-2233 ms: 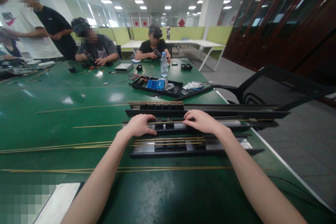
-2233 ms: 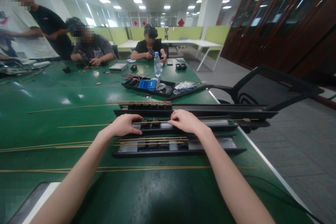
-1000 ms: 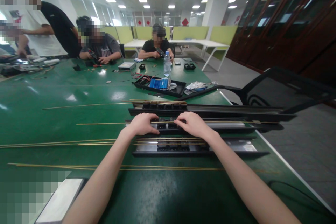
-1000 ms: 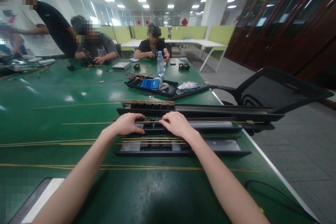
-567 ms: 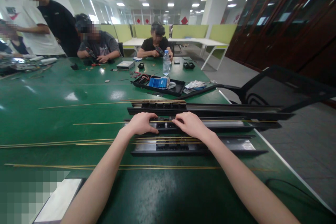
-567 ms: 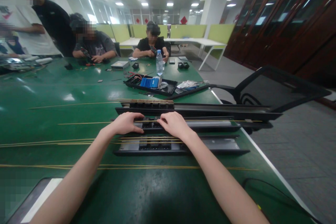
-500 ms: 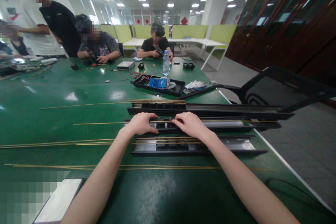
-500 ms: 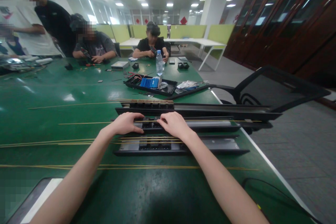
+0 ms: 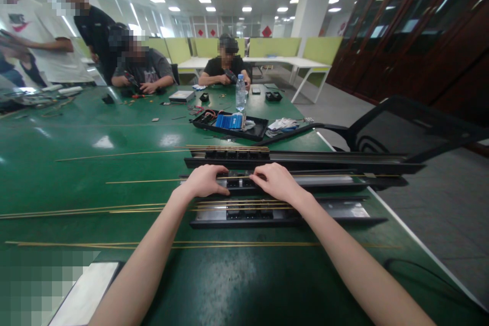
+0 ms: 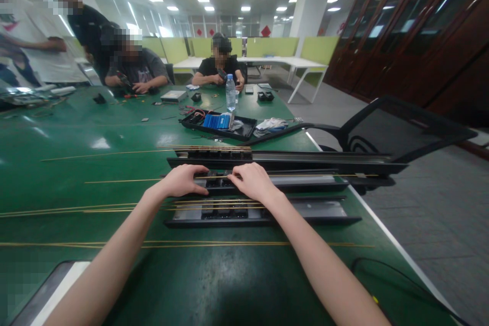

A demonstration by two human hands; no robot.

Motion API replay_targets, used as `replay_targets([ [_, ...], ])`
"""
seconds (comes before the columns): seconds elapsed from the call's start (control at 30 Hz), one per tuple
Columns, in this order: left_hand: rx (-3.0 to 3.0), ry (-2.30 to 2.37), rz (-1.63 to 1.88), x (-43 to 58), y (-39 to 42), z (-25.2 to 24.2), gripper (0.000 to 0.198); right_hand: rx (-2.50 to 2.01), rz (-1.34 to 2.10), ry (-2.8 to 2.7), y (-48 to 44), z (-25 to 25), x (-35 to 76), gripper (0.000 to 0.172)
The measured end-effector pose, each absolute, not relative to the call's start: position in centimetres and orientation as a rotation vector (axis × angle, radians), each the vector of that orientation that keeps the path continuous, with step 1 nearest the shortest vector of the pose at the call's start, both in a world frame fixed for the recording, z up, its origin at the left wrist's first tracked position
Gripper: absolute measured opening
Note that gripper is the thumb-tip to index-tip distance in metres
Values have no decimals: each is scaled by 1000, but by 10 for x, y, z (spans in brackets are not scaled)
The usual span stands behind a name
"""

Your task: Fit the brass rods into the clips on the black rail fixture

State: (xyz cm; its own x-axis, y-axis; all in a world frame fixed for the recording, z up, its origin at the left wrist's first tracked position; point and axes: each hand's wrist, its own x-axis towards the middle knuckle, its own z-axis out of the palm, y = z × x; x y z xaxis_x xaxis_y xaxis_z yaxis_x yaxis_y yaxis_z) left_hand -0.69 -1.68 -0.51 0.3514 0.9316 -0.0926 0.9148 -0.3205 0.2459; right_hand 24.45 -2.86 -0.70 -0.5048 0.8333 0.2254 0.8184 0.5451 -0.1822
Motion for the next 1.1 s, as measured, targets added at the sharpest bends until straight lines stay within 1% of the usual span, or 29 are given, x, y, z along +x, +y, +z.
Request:
replay_targets([
  [0.2, 2397, 1631, 110, -9, -16, -8, 73, -1332, -23, -2536, -28, -9, 245, 37],
  [1.1, 2417, 1619, 121, -10, -14, -11, 76, -1294, 66, -2534, -23, -11, 252, 33],
])
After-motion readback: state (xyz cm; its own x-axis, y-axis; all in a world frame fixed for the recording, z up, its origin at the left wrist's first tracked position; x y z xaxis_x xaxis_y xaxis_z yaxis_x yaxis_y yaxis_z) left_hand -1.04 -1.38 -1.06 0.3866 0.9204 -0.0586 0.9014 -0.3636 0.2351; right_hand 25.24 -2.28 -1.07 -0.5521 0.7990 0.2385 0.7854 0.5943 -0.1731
